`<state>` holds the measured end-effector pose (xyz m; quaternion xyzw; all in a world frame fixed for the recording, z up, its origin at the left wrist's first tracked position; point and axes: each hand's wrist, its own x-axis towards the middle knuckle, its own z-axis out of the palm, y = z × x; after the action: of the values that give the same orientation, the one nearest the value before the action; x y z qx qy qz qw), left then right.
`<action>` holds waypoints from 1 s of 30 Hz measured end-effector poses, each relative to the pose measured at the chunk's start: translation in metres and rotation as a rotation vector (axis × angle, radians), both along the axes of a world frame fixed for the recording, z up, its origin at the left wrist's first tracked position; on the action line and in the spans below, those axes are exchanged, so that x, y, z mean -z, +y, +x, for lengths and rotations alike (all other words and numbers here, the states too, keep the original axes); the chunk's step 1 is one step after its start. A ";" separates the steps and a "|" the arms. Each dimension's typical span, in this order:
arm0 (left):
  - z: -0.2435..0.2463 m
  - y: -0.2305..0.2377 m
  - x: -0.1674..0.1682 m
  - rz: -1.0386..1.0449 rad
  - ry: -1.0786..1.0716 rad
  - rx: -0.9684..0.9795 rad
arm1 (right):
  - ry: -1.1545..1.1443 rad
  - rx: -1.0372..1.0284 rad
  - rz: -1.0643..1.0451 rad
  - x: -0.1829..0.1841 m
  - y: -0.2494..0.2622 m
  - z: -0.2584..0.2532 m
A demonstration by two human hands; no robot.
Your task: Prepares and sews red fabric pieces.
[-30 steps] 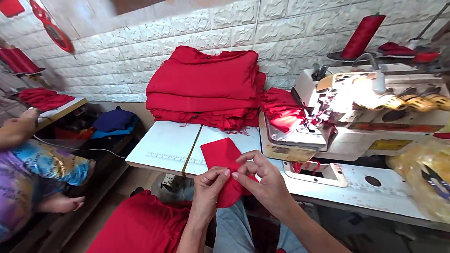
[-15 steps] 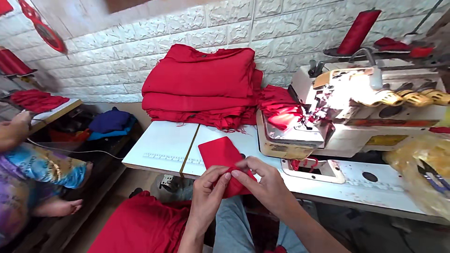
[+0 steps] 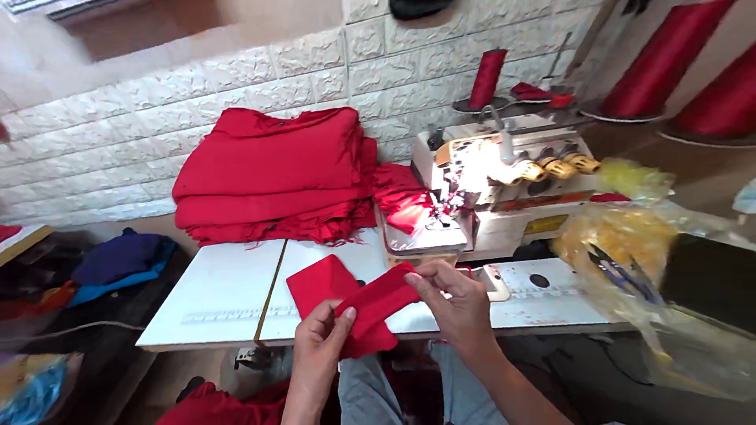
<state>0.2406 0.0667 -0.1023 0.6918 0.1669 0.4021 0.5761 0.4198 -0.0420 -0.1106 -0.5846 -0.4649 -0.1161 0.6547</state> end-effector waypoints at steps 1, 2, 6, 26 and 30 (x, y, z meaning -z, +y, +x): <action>0.007 0.002 -0.003 0.060 0.006 -0.008 | 0.026 0.022 0.023 0.001 -0.002 0.002; 0.015 0.005 -0.008 0.118 0.009 -0.010 | 0.052 0.041 0.058 0.001 -0.004 0.005; 0.057 0.018 -0.033 0.377 0.068 -0.005 | 0.190 0.046 0.208 -0.007 -0.007 0.027; 0.138 0.052 -0.064 0.599 0.461 -0.066 | 0.450 0.066 0.196 -0.018 0.003 0.077; 0.140 0.053 -0.062 0.597 0.440 -0.077 | 0.348 0.166 0.163 -0.016 0.007 0.081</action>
<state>0.3805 0.1199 -0.0402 0.8925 0.1877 0.2961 0.2837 0.5006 -0.0355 -0.0944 -0.5774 -0.2843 -0.1042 0.7582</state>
